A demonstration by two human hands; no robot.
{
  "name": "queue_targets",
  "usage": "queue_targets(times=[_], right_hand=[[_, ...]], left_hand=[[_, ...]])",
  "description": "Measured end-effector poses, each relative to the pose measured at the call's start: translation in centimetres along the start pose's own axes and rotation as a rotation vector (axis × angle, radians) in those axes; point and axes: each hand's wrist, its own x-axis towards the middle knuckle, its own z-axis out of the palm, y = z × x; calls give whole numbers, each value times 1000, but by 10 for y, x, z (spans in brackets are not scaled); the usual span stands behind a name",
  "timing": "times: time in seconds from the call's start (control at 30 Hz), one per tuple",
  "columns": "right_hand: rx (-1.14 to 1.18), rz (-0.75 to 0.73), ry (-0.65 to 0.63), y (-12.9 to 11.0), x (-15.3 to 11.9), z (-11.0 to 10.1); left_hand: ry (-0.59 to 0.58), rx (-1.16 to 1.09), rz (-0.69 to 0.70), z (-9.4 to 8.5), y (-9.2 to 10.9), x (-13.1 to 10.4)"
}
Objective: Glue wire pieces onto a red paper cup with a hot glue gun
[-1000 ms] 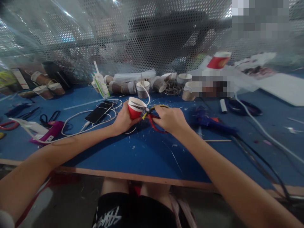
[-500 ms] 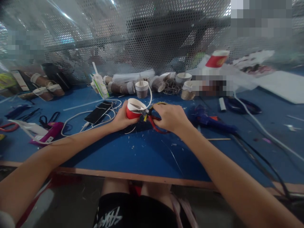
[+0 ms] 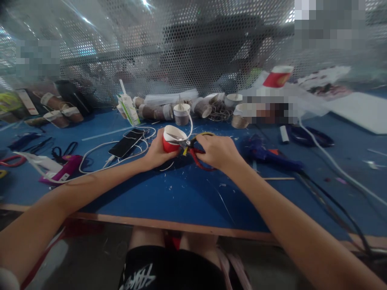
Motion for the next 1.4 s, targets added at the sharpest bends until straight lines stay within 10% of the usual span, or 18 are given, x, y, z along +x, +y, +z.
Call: queue_targets(times=[1.4], right_hand=[[61, 13, 10, -3, -2, 5]], left_hand=[[85, 77, -17, 9, -7, -6]])
